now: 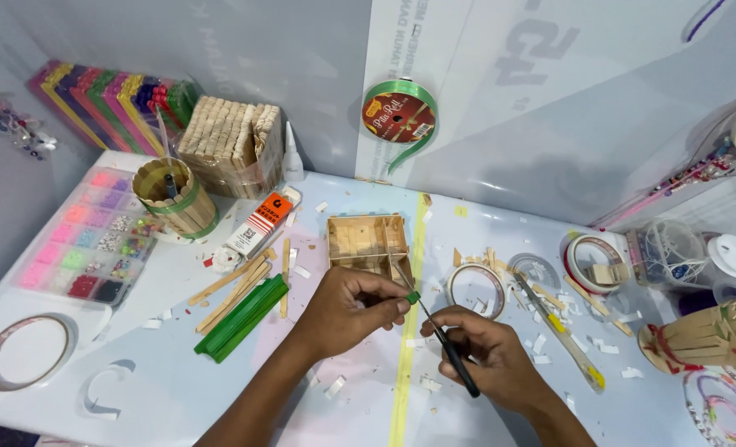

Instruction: Assembling and finishing the exterior of a small wooden box using sticks and glue.

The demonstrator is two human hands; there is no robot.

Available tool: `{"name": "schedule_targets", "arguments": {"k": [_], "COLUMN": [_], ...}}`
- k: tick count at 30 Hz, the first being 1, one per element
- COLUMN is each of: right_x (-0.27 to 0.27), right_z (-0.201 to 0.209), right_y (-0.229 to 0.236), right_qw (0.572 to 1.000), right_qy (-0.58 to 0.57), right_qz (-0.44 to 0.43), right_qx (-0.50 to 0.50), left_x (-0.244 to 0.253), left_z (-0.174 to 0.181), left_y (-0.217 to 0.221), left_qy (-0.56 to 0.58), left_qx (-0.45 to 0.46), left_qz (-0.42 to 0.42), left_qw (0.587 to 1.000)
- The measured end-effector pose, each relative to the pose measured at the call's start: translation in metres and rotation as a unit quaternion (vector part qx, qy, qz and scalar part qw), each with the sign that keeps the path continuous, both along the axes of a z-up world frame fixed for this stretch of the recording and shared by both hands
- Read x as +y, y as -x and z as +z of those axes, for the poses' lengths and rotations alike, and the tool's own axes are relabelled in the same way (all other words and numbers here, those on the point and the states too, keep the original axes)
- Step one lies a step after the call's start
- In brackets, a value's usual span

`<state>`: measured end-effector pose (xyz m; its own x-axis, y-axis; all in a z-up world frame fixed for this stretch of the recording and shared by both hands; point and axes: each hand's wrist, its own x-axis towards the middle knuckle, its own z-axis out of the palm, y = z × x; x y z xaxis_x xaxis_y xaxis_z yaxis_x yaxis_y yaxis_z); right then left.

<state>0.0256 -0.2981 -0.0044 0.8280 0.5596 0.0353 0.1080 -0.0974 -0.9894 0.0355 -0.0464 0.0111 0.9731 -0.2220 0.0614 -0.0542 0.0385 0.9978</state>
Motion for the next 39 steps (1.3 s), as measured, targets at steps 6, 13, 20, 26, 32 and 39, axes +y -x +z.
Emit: {"name": "schedule_targets", "arguments": {"k": [6,13,20,26,32,39], "right_x": [0.003,0.002,-0.003,-0.002,0.0,0.0], "right_z": [0.003,0.0,-0.013,-0.005,-0.006,-0.006], "right_y": [0.002,0.002,0.0,0.0,0.0,-0.002], "right_qw": [1.0,1.0,0.999,0.999,0.999,0.995], "right_qy": [-0.007,-0.004,-0.036,0.004,0.0,-0.001], "right_qz": [-0.019,-0.017,0.0,-0.005,-0.006,0.006], "right_qx": [0.014,0.01,-0.021,-0.032,-0.051,-0.096], "left_x": [-0.002,-0.002,-0.001,-0.001,-0.002,-0.002], "left_z": [0.0,-0.002,-0.003,-0.003,0.003,-0.002], "left_y": [0.001,0.001,0.001,0.0,0.002,0.001], "left_qy": [0.0,0.005,0.012,0.009,0.01,0.018], "left_qx": [0.001,0.005,0.01,-0.003,0.024,0.005], "left_qz": [-0.011,-0.012,-0.01,-0.013,0.004,0.008], "left_qw": [1.0,1.0,1.0,1.0,1.0,1.0]}}
